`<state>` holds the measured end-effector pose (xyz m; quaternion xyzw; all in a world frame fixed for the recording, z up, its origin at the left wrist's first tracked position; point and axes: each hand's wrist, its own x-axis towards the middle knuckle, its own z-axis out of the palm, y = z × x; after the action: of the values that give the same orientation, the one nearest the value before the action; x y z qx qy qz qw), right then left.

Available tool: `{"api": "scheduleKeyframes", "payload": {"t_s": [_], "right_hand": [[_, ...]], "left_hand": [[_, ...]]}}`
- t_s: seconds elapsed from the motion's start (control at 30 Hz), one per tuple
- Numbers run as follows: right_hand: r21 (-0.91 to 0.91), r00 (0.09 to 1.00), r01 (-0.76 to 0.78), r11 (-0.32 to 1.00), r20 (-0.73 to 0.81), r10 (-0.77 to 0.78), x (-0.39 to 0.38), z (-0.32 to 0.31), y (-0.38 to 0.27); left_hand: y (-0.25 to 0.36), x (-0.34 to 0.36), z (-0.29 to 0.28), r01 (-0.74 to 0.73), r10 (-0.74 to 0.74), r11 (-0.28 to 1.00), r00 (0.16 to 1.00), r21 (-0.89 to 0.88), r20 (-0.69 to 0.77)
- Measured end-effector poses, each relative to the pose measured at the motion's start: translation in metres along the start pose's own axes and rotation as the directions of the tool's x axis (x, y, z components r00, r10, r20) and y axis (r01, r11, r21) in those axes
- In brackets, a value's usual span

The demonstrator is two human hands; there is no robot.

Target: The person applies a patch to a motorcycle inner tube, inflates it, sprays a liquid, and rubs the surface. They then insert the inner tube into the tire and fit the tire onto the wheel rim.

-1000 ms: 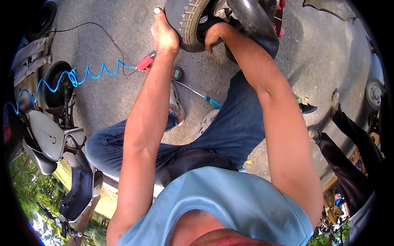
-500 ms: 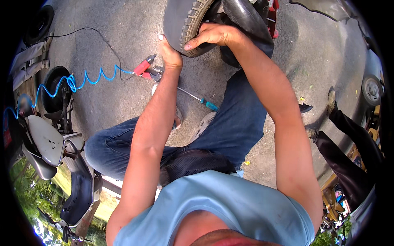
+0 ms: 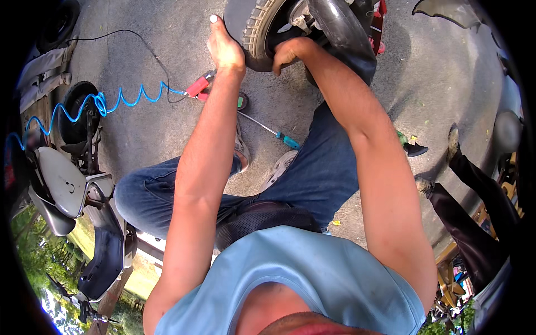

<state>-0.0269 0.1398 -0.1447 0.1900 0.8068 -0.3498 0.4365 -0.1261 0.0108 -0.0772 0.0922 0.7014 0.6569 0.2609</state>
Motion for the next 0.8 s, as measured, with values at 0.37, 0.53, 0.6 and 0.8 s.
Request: {"api": "scheduleKeyframes", "payload": {"t_s": [0.37, 0.53, 0.6, 0.8], "right_hand": [[0.826, 0.83, 0.475, 0.304, -0.306, -0.466, -0.049, -0.013, 0.001], [0.681, 0.689, 0.691, 0.242, -0.52, -0.505, -0.078, -0.017, -0.008], [0.614, 0.653, 0.751, 0.243, -0.634, -0.414, -0.085, -0.003, -0.016], [0.45, 0.679, 0.715, 0.535, -0.629, -0.377, -0.051, 0.005, -0.007]], "left_hand": [[-0.01, -0.005, 0.014, -0.196, 0.199, 0.979, 0.978, 0.055, -0.065], [-0.007, -0.015, 0.011, -0.234, 0.246, 0.963, 0.965, 0.132, -0.091], [-0.013, -0.011, 0.006, -0.227, 0.238, 0.962, 0.969, 0.15, -0.066], [-0.02, -0.007, -0.001, -0.081, 0.082, 0.997, 0.993, -0.018, 0.082]]}}
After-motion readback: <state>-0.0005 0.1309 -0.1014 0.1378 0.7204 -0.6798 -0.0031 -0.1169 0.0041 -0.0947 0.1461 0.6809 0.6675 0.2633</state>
